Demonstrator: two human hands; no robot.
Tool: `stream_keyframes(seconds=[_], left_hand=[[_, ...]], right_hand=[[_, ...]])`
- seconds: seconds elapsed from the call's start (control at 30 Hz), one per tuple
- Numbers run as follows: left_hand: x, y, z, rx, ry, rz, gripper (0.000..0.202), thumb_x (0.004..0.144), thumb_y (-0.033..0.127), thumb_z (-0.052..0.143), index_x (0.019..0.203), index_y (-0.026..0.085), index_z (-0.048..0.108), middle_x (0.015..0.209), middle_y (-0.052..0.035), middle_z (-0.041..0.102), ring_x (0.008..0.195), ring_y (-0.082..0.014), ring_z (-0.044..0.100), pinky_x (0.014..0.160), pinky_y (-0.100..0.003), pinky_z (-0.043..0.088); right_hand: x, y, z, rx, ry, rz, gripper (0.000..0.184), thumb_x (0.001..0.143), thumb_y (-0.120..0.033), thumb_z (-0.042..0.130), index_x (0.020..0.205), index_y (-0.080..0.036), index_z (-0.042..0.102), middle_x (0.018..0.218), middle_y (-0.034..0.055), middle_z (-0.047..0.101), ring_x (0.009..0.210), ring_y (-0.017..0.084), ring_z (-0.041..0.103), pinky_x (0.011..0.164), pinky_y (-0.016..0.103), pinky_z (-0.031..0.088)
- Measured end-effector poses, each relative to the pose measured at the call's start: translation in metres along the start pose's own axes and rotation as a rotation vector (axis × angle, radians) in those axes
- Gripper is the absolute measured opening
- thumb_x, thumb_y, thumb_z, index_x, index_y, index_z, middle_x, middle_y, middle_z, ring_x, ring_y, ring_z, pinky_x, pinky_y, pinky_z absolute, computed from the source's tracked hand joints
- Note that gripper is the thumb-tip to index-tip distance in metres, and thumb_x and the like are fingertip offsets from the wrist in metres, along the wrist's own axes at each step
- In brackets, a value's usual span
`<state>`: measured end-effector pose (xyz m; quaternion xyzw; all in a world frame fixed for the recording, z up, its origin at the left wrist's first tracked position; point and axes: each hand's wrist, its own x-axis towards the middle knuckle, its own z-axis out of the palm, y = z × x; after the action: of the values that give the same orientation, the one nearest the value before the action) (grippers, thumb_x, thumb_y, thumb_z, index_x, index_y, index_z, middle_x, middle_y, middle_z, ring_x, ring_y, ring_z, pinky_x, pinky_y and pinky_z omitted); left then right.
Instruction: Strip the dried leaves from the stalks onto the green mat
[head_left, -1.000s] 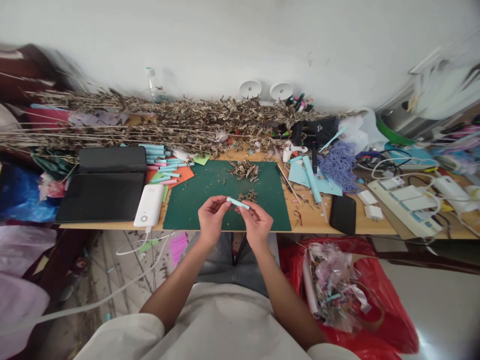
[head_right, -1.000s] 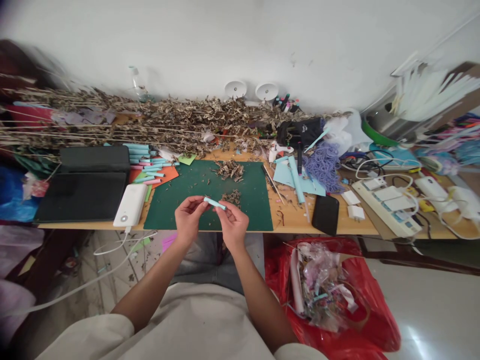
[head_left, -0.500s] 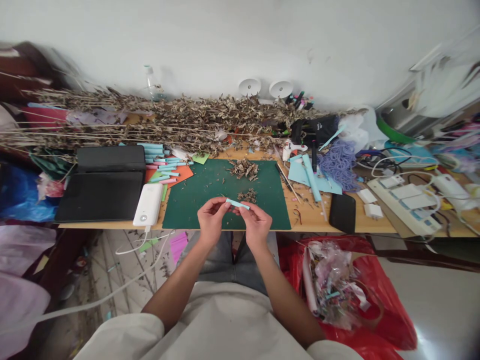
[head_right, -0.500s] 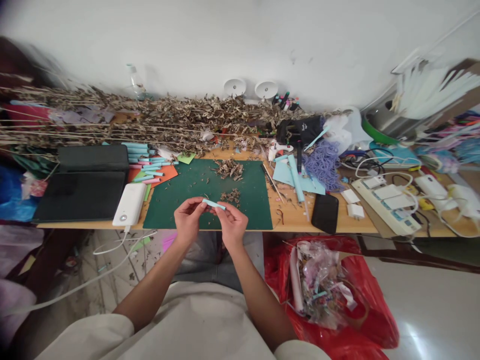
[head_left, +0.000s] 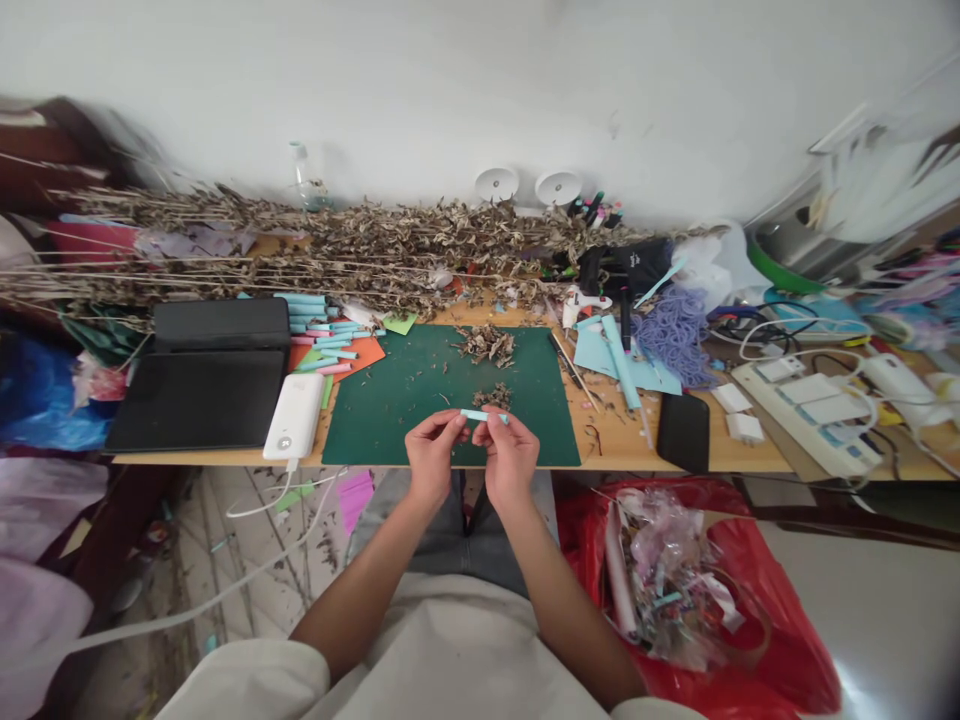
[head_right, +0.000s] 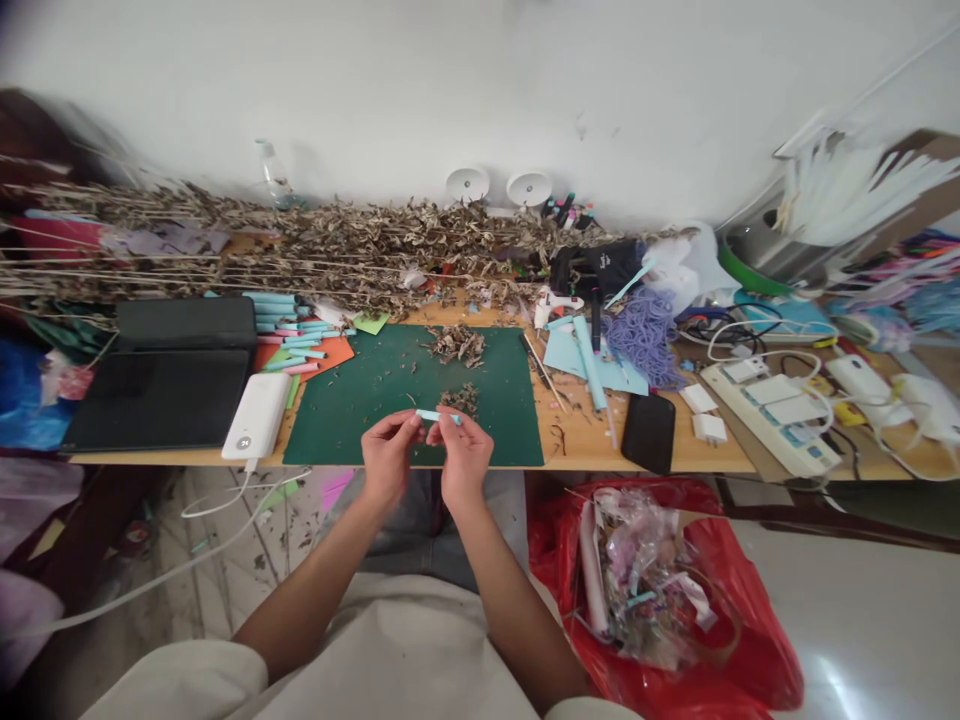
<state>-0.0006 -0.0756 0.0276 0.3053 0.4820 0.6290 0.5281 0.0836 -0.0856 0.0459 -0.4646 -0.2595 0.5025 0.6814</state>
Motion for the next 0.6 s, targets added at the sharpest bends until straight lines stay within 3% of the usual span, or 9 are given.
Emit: stream_keyframes(seconds=[0.13,0.43,0.53,0.6], left_hand=[[0.004,-0.002,-0.003,-0.048,0.060,-0.055,0.020,0.065,0.031,0.080,0.077,0.016,0.073,0.068,-0.0021,0.069,0.057,-0.0116,0.060,0.058,-0.025,0.051],[0.001,-0.002,-0.003,-0.203,-0.060,-0.052,0.018,0.072,0.030,0.076,0.082,0.017,0.069,0.078,0.0001,0.064,0.064,-0.0080,0.058,0.060,-0.020,0.048],[0.009,-0.001,-0.011,-0.012,-0.111,-0.041,0.019,0.076,0.033,0.071,0.085,0.016,0.068,0.077,-0.0016,0.066,0.063,-0.0106,0.060,0.061,-0.024,0.051],[0.020,0.004,-0.019,0.252,-0.138,0.074,0.022,0.078,0.033,0.069,0.093,0.016,0.069,0.080,-0.0040,0.068,0.066,-0.0132,0.062,0.065,-0.027,0.053]], right_hand=[[-0.002,0.007,0.003,0.005,-0.002,-0.005,0.026,0.075,-0.036,0.072,0.091,-0.015,0.069,0.061,-0.0008,0.064,0.055,0.013,0.059,0.059,0.029,0.050],[-0.010,0.010,0.007,-0.113,0.003,-0.046,0.032,0.076,-0.041,0.070,0.094,-0.015,0.070,0.067,0.0012,0.068,0.059,0.014,0.061,0.064,0.031,0.053],[-0.004,0.005,0.001,-0.281,-0.041,-0.118,0.031,0.080,-0.043,0.066,0.096,-0.016,0.070,0.070,0.0020,0.068,0.059,0.014,0.061,0.063,0.030,0.053],[0.008,0.000,-0.003,-0.527,-0.102,-0.247,0.028,0.084,-0.043,0.062,0.097,-0.019,0.071,0.076,0.0034,0.069,0.063,0.015,0.061,0.065,0.030,0.052]])
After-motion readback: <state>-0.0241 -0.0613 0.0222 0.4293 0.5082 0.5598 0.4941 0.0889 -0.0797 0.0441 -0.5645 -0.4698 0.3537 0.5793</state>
